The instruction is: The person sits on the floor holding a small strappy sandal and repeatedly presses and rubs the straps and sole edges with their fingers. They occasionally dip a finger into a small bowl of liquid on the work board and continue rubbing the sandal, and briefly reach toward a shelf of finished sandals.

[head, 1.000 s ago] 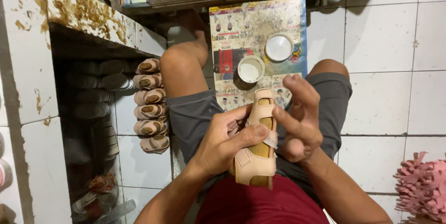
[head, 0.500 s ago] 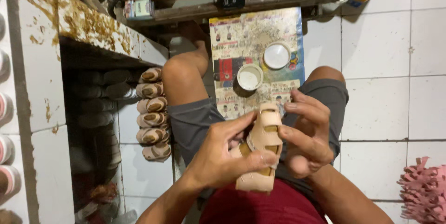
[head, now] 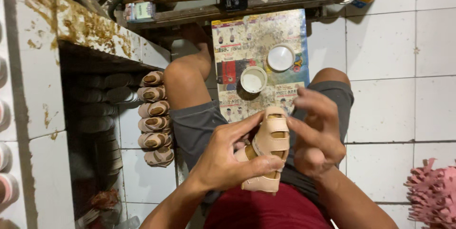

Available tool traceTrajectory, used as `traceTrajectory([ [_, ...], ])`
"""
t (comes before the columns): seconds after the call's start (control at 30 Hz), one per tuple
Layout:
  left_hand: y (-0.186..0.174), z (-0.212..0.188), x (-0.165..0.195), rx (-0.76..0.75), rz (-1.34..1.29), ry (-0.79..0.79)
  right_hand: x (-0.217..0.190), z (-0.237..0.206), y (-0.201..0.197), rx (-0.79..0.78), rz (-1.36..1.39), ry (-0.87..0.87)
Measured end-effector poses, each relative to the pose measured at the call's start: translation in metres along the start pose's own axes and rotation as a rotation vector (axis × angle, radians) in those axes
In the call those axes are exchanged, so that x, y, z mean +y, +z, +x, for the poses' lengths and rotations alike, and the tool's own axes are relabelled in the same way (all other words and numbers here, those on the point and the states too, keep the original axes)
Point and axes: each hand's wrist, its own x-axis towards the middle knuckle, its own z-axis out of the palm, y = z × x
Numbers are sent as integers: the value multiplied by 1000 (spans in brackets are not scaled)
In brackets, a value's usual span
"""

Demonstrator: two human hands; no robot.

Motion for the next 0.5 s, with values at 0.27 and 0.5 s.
traceTrajectory([
  [0.27,2,0,11,15,267,167,-23,-16,-7,-58,249,288],
  [0.5,4,-5,17,43,382,271,-16,-26,-11,0,248,294],
])
